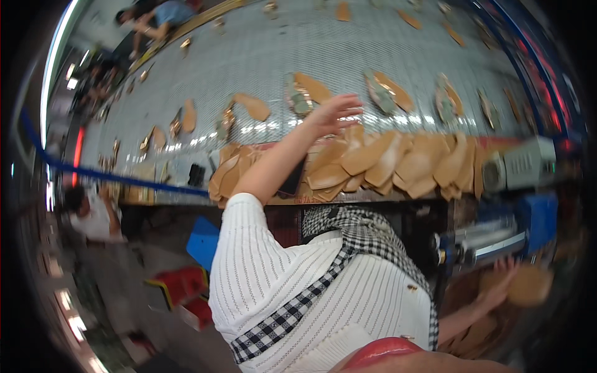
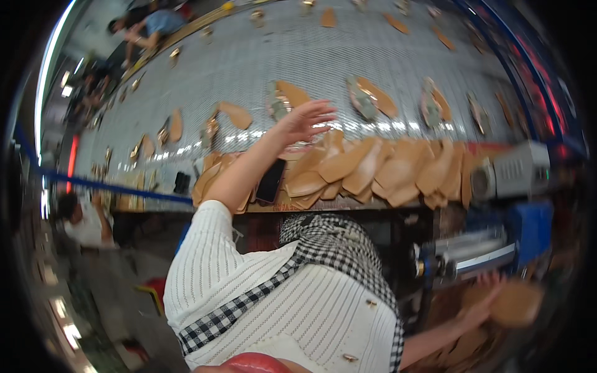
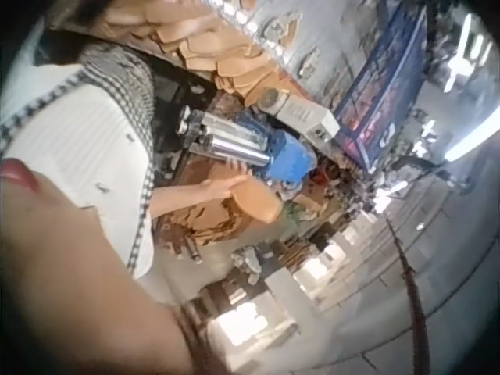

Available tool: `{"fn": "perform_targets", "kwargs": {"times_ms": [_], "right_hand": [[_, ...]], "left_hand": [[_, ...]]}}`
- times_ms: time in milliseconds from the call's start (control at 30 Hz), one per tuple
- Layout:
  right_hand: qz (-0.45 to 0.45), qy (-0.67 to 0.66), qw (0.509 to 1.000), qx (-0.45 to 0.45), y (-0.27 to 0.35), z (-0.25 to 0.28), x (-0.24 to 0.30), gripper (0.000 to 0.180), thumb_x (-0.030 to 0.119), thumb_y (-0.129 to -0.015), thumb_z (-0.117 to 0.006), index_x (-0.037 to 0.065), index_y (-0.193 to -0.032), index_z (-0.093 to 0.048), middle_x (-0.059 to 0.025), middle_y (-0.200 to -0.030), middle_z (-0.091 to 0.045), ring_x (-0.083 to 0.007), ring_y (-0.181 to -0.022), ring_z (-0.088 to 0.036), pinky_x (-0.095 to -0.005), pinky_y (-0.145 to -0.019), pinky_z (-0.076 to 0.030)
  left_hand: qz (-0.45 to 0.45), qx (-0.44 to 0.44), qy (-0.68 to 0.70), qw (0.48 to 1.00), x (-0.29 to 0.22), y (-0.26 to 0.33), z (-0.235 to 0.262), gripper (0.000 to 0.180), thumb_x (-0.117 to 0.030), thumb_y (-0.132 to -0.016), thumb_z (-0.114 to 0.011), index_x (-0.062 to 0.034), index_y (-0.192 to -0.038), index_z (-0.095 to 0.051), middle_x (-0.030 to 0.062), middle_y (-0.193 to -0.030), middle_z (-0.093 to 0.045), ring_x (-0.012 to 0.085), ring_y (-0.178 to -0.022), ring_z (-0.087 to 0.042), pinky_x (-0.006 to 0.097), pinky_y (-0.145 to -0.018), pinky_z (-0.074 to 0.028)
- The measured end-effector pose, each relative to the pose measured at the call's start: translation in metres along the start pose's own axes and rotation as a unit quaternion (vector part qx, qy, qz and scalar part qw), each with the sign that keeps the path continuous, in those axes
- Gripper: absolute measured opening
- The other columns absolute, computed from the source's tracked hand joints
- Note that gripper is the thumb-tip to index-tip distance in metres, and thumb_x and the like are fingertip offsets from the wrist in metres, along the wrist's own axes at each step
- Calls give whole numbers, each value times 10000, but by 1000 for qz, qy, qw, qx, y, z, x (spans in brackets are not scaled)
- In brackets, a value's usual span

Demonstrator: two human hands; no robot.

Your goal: The person feeds tan-colored shoe insoles into a blue grinding machine one by one. They pick up insoles from a pile on the right, pass them through the machine's rollers, and place the processed insoles onto a metal mesh conveyor belt.

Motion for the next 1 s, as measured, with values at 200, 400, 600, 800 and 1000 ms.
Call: {"fn": "perform_targets", "kwargs": {"times_ms": [200, 400, 600, 800, 1000], "right_hand": [[-127, 3, 925, 358, 34, -121, -7, 280, 251, -882, -519, 26, -1025, -604, -53, -748, -622, -97, -604, -568, -224, -533, -460], [-93, -118, 884, 443, 11, -71, -28, 160, 145, -901, -473, 13, -859, -554, -34, -722, -585, -83, -570, -547, -193, -505, -432], [-98, -121, 887, 434, 13, -50, -23, 188, 156, -906, -454, 23, -818, -552, -8, -671, -544, -62, -564, -521, -191, -485, -399], [-110, -126, 886, 433, 13, -35, -11, 215, 179, -911, -438, 24, -807, -547, 3, -643, -519, -50, -549, -489, -183, -485, -385], [-123, -139, 877, 443, 12, -27, -16, 215, 168, -911, -427, 24, -803, -544, -4, -649, -519, -54, -554, -489, -188, -492, -389]], "left_hand": [[45, 454, -109, 883, 110, 22, -273, 792, -198, -769, -661, -90, -1378, -168, 152, -1354, -328, 248, -1111, -485, 423, -872, -453], [130, 383, -194, 894, 190, 30, -371, 321, -67, -770, -656, 33, -1023, -486, 113, -861, -609, 154, -572, -603, 236, -520, -496], [50, 322, -155, 933, 194, 34, -390, 229, -91, -806, -626, 30, -978, -535, 97, -873, -615, 143, -713, -615, 252, -603, -510], [52, 274, -141, 950, 198, 32, -407, 196, -136, -829, -607, 26, -935, -581, 88, -855, -627, 127, -722, -613, 235, -608, -500], [9, 210, -149, 966, 202, 10, -416, 263, -230, -864, -563, 21, -831, -631, 75, -765, -642, 92, -636, -598, 189, -555, -463]]}}
Point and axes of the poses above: each hand's wrist, its own y-axis away from the middle knuckle, its own z-axis out of the back of the hand, x = y × z, the point moved 5 cm from there along -y, towards the middle knuckle
